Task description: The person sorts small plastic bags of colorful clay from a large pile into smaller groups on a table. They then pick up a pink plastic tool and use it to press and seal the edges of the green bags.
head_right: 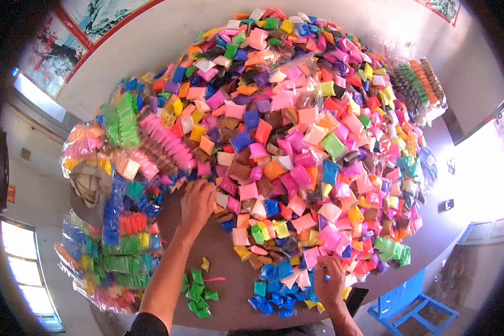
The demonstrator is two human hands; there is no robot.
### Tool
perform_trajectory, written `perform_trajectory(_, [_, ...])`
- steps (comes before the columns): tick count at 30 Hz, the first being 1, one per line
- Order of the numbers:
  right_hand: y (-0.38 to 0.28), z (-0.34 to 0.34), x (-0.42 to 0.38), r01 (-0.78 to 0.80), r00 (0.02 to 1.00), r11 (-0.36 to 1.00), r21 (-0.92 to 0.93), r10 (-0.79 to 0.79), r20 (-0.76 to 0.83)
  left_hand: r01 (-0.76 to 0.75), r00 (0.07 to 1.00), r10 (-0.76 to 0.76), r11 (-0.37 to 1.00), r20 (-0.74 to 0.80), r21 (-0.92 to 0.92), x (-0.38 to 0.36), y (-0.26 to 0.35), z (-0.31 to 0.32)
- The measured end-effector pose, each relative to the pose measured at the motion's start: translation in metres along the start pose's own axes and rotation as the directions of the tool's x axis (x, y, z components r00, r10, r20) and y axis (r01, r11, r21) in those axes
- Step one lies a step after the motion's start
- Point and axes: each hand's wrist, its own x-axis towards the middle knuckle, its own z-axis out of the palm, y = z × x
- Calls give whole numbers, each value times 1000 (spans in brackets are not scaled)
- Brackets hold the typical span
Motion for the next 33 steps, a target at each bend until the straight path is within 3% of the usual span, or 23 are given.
perform_trajectory(3, [9,-7,21,29,999,999,-19,-30,-33,-97,992,106,987,-65,127,50,-20,22])
perform_trajectory(6, [11,-13,27,-37,998,999,-32,35,-46,-102,983,143,946,-114,308,87,-43,49])
perform_trajectory(10, [43,-13,23,-140,989,990,10,140,-45,-49,992,91,924,-93,379,113,-57,59])
perform_trajectory(15, [41,-4,36,-244,969,965,95,247,-17,-78,972,107,987,-210,142,136,-85,54])
perform_trajectory(17, [43,1,46,-160,986,984,73,163,-31,-65,946,68,998,-316,20,140,-84,42])
perform_trajectory(18, [41,4,52,-118,992,991,61,120,-37,87,973,-124,978,-194,-188,141,-79,28])
perform_trajectory(19, [23,4,61,-197,980,977,79,199,-12,259,956,-290,894,-34,-365,140,-72,9])
perform_trajectory(20, [17,5,70,-150,989,986,67,151,-10,434,896,-419,752,149,-496,137,-68,-5])
perform_trajectory(25, [-3,15,111,14,1000,1000,15,-14,-9,518,835,-406,357,371,-777,118,-70,-16])
perform_trajectory(27, [-18,20,130,-15,1000,998,66,16,-19,513,847,-349,339,401,-788,110,-75,-14])
perform_trajectory(29, [-27,27,148,109,994,992,70,-107,-37,520,845,-323,313,426,-795,105,-73,-10])
perform_trajectory(33, [-37,34,165,195,981,977,87,-195,-11,556,831,-260,409,492,-724,83,-45,-10])
